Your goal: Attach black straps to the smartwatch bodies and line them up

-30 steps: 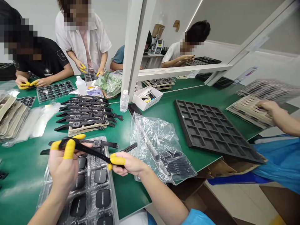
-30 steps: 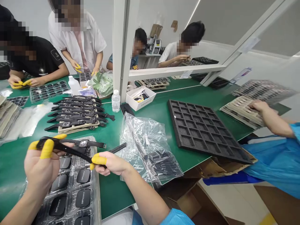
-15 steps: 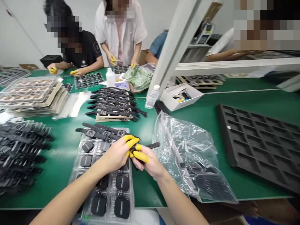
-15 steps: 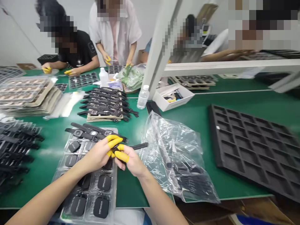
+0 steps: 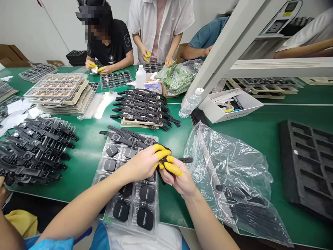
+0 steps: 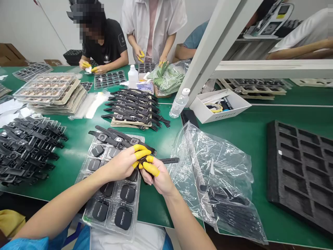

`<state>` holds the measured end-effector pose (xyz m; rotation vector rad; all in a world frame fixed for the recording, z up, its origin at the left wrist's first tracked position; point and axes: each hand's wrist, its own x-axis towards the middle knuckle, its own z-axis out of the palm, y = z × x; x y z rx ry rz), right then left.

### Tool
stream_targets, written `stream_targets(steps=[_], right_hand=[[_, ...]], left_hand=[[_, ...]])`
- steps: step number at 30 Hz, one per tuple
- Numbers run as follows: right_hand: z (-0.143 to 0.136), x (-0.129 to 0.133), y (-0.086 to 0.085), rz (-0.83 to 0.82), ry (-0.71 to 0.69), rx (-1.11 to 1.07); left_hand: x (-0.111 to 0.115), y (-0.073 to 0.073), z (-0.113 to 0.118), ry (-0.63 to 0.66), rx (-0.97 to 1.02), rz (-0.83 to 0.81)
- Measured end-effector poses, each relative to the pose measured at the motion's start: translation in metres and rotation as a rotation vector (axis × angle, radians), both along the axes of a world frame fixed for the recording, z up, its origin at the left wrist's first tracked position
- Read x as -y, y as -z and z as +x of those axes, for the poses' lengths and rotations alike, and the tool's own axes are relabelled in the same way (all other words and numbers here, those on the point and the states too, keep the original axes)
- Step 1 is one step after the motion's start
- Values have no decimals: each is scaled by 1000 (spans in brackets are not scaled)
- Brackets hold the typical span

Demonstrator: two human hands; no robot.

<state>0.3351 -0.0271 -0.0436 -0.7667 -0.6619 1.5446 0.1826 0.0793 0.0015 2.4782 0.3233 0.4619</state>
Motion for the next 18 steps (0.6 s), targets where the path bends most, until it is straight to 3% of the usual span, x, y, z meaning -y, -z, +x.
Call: stream_targets(steps=[9, 15, 18], right_hand=[[-3, -1, -6, -19, 26, -70], [0, 0, -7, -34, 13, -109], [1, 0, -9, -69, 7, -82]], left_hand=[[2, 6, 1, -50, 17, 52], [2, -4, -1, 38, 28, 66], [2, -8, -1, 30, -24, 156]])
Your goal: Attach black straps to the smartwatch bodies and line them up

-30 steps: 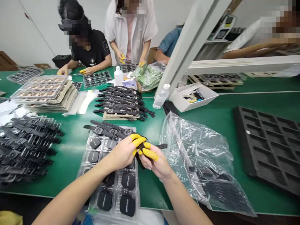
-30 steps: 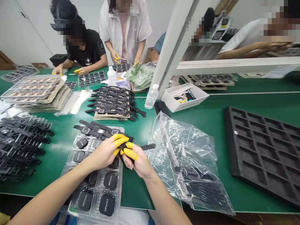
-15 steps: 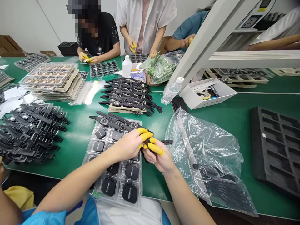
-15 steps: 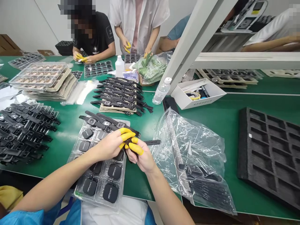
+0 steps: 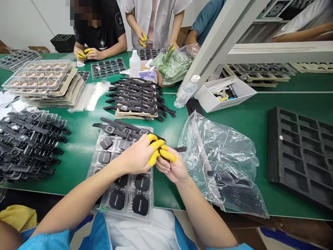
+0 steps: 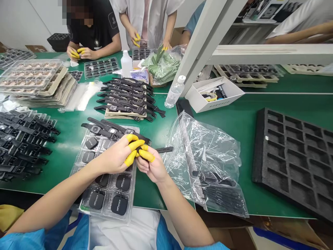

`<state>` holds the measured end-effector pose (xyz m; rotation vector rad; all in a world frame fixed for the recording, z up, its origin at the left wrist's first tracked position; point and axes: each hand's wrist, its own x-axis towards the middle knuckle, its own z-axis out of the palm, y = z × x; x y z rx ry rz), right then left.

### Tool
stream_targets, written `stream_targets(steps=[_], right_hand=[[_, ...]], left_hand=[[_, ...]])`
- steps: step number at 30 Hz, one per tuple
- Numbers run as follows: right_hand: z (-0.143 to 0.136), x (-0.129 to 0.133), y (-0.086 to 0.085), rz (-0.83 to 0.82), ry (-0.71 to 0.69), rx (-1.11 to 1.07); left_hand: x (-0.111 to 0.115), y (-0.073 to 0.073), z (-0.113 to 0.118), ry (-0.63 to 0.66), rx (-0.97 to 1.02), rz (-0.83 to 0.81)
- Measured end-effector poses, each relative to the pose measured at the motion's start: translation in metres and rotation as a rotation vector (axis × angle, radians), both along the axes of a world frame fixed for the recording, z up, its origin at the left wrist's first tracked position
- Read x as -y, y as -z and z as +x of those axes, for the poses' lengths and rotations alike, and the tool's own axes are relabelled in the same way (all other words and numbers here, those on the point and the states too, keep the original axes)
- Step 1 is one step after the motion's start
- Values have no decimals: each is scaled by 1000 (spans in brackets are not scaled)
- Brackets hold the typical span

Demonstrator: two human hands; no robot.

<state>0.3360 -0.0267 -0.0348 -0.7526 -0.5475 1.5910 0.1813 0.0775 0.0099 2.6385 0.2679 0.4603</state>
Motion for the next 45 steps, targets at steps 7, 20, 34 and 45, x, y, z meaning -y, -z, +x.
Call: stream_targets(steps=[7, 20, 34, 45], right_hand=[[3, 2, -1, -24, -22, 65], [3, 3, 0, -37, -14, 9], [26, 6, 12, 167, 223, 704], [39, 7, 11, 226, 97, 1182]], left_hand=[[-3, -1, 2, 38, -51, 71], [3, -3, 5, -13, -208, 161], [-8, -35, -10, -186, -224, 16], [-56, -51, -46, -136, -584, 113]])
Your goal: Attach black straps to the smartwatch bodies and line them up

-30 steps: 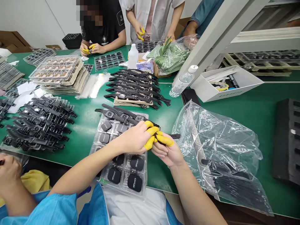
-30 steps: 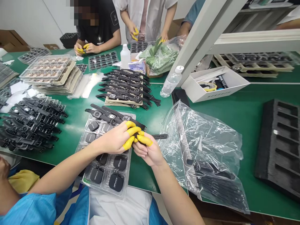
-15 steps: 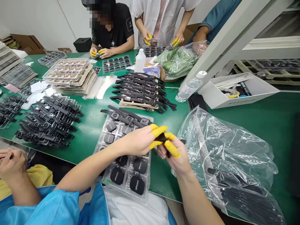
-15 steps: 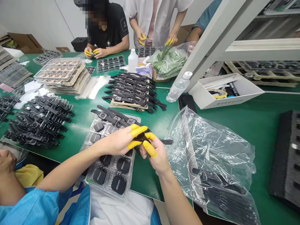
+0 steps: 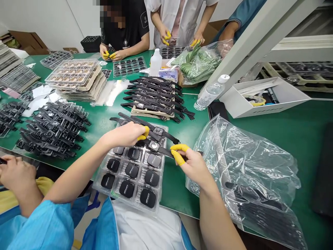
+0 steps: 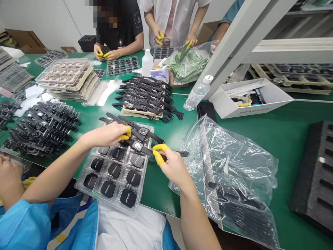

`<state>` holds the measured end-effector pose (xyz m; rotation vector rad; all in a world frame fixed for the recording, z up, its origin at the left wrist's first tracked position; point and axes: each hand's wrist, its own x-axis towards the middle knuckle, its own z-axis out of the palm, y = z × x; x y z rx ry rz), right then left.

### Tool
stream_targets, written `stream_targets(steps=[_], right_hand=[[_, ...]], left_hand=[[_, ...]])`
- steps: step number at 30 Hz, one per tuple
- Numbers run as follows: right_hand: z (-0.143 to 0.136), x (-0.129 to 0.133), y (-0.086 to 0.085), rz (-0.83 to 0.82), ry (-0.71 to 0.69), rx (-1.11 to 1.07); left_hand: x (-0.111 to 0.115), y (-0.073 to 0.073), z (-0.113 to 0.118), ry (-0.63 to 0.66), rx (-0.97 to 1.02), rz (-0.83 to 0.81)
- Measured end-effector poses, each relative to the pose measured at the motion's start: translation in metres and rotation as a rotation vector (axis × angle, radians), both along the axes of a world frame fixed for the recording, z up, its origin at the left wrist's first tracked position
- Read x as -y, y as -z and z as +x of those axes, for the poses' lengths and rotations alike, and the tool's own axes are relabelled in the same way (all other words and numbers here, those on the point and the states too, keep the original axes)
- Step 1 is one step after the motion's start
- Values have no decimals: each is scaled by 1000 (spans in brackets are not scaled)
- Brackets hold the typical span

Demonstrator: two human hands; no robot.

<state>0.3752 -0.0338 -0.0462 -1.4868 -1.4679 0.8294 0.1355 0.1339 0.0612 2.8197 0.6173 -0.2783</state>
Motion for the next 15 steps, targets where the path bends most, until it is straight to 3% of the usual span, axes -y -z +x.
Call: stream_targets(steps=[4, 7, 9, 11, 15], right_hand=[[2, -1, 6, -26, -14, 79], [15, -3, 6, 9, 82, 126], [28, -3, 7, 35, 179, 199], [41, -3, 12, 33, 188, 311], [51, -7, 29, -88, -37, 539]], left_hand=[[1, 25, 2, 46, 27, 202], [7, 35, 1, -26, 121, 378], [16, 34, -5, -103, 148, 477], [28, 29, -13, -133, 116, 494], [45, 23, -25, -49, -32, 442]])
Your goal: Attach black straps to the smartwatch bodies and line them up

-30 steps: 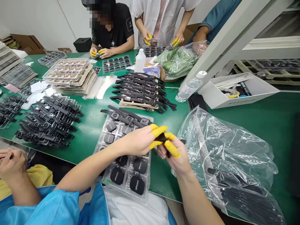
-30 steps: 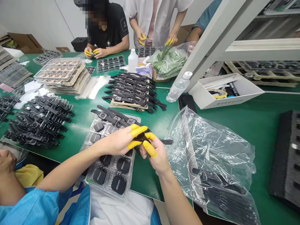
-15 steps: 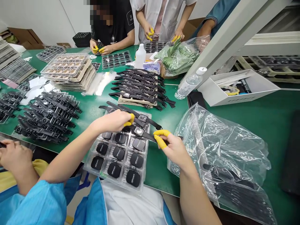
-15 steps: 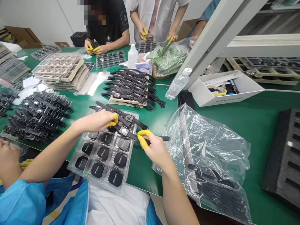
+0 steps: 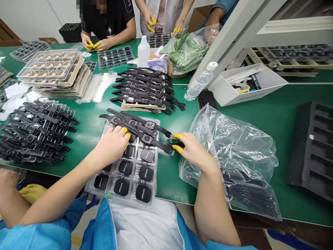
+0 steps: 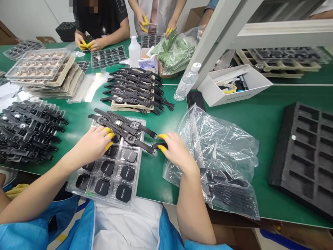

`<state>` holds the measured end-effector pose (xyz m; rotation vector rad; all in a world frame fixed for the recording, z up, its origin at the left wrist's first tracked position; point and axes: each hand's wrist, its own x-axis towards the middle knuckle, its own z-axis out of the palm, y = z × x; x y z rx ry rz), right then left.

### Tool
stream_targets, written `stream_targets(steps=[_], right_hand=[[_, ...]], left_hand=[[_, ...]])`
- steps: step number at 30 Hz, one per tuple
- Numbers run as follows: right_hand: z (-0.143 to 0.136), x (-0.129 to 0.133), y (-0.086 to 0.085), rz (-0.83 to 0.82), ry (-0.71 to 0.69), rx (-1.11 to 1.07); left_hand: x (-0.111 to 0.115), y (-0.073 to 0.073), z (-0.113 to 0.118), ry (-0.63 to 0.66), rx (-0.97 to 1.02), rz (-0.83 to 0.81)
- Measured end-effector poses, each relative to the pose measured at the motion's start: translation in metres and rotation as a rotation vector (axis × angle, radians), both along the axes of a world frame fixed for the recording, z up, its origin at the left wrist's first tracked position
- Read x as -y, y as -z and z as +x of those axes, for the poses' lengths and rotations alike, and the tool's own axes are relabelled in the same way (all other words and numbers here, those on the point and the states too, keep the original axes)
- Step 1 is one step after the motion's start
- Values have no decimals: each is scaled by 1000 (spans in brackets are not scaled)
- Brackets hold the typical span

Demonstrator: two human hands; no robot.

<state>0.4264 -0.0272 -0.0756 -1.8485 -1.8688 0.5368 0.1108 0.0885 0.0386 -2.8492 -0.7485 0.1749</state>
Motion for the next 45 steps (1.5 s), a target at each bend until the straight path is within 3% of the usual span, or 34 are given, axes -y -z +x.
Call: stream_targets(steps=[4, 8, 10, 14, 17, 19, 23, 25, 29, 32, 36, 45], right_hand=[[-9, -6, 16, -129, -45, 111], [-11, -11, 19, -69, -25, 61], [-7, -12, 17, -2, 70, -20], [-2, -11, 6, 101, 395, -323], [-12, -9, -10, 305, 489, -668], [-26, -5, -24, 310, 396, -979], [-65, 4, -42, 37, 88, -1424], [-84, 8, -43, -30, -7, -1532], [-104, 12, -37, -103, -142, -1605], [-105, 12, -33, -174, -132, -1615], [-100, 12, -32, -239, -161, -1559], [-105, 10, -39, -272, -65, -1683]], left_hand=[[-2, 2, 1, 27, -64, 18], [-15, 7, 2, 125, -30, 69], [-19, 11, 0, 180, -2, 98], [-22, 17, 0, 203, 47, 139], [-21, 9, 0, 181, 29, 108], [-18, -5, 1, 142, 64, 41], [-5, -27, 11, -24, 347, -258], [4, -21, 24, -56, 502, -454], [18, 17, 50, 35, 676, -695], [19, 39, 54, 182, 697, -695], [13, 41, 47, 310, 670, -636], [16, 41, 45, 282, 698, -541]])
